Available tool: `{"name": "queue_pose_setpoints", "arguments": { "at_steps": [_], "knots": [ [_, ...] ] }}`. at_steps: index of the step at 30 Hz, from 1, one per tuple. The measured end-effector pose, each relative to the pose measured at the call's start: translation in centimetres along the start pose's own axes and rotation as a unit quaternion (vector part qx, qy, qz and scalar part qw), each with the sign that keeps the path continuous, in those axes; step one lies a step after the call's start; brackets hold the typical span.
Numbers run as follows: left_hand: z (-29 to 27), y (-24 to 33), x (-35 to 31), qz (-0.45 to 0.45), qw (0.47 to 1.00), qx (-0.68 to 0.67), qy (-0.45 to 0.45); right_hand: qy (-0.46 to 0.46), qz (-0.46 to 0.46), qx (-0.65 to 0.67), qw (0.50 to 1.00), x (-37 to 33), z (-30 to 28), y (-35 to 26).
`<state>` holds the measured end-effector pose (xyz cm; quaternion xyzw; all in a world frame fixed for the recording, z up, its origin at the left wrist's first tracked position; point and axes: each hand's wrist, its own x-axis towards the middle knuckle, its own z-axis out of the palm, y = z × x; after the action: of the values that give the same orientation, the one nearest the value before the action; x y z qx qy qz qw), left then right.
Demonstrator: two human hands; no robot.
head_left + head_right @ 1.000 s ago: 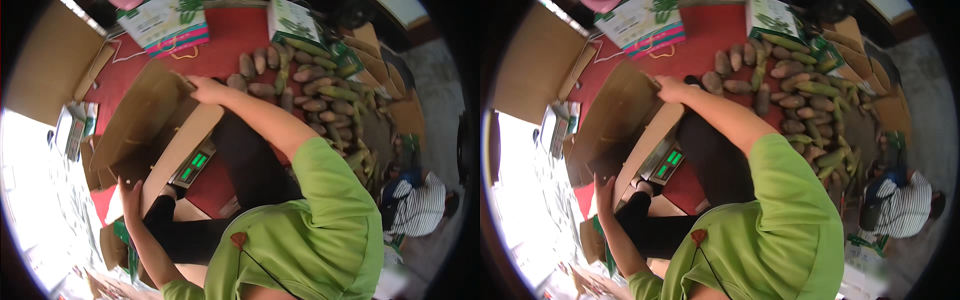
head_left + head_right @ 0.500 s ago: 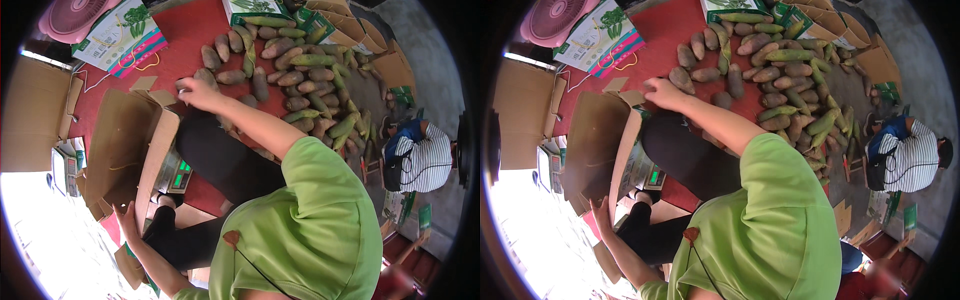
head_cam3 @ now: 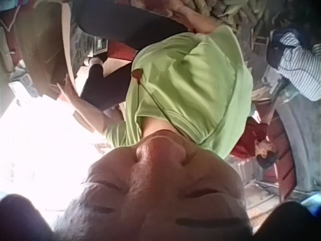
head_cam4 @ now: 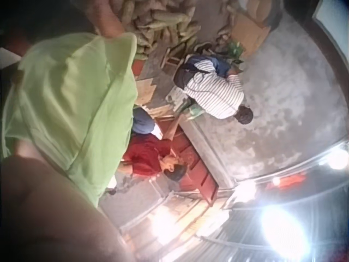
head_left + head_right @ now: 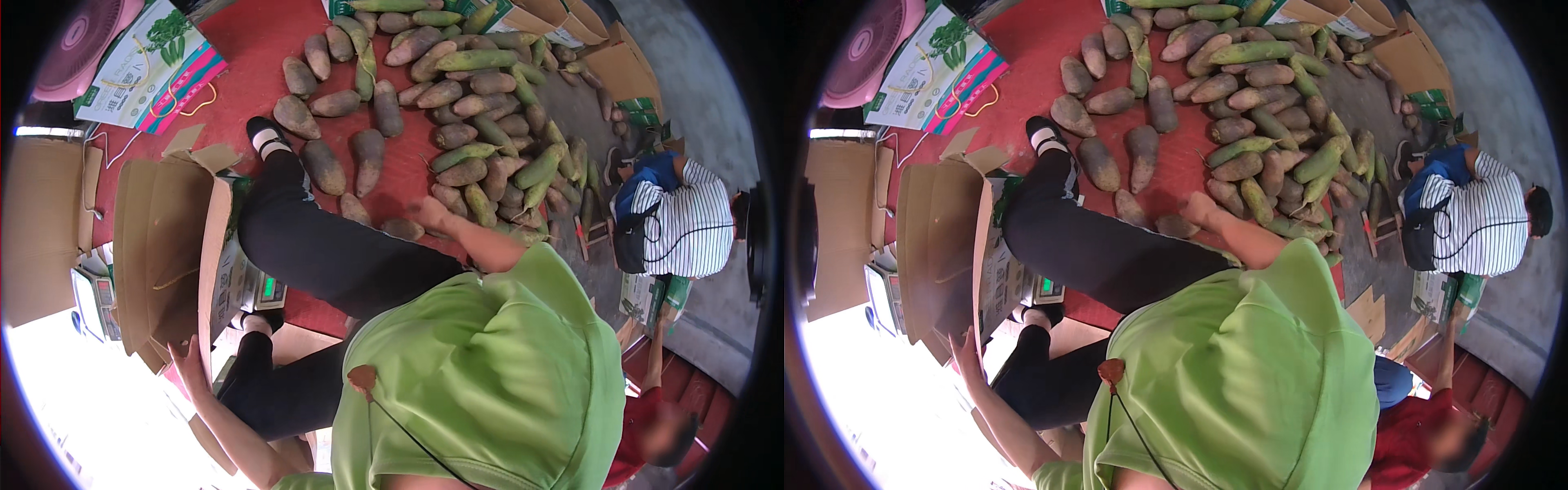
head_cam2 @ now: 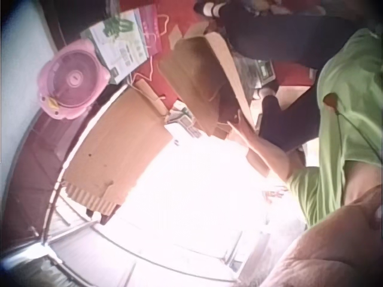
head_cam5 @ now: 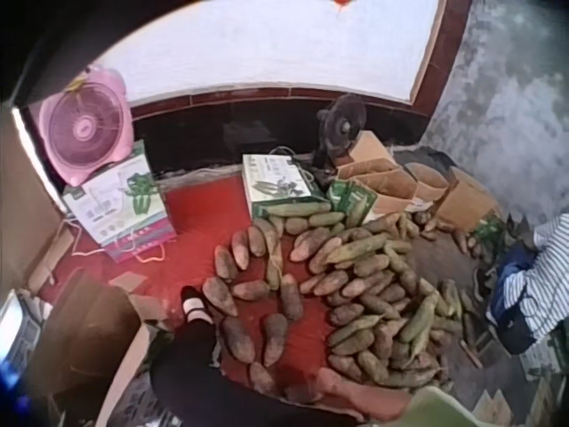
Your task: The person is sorting and packing produce items (loofahs or similar vegetables) into cardboard boxes on a scale.
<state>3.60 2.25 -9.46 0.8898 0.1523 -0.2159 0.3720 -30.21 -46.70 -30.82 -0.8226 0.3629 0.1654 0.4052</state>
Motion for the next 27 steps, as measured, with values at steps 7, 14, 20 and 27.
{"name": "queue_pose_setpoints", "arguments": {
  "at_steps": [7,14,20,27],
  "knots": [
    [0.1,0.6,-0.4,0.011,0.993,0.108,0.038,0.011,0.007,-0.055,0.998,-1.3,0.6,1.8],
    [1.0,0.6,-0.4,-0.002,0.999,0.046,0.028,0.322,0.121,-0.238,0.908,-1.3,-11.2,3.5],
    [0.7,0.5,-1.0,0.009,0.999,-0.003,0.041,0.285,0.343,-0.105,0.889,-0.9,-14.8,9.7],
    [-0.2,0.6,-1.6,0.008,0.993,0.1,0.061,0.256,0.303,-0.105,0.912,-1.3,-12.7,11.6]
  ]
}}
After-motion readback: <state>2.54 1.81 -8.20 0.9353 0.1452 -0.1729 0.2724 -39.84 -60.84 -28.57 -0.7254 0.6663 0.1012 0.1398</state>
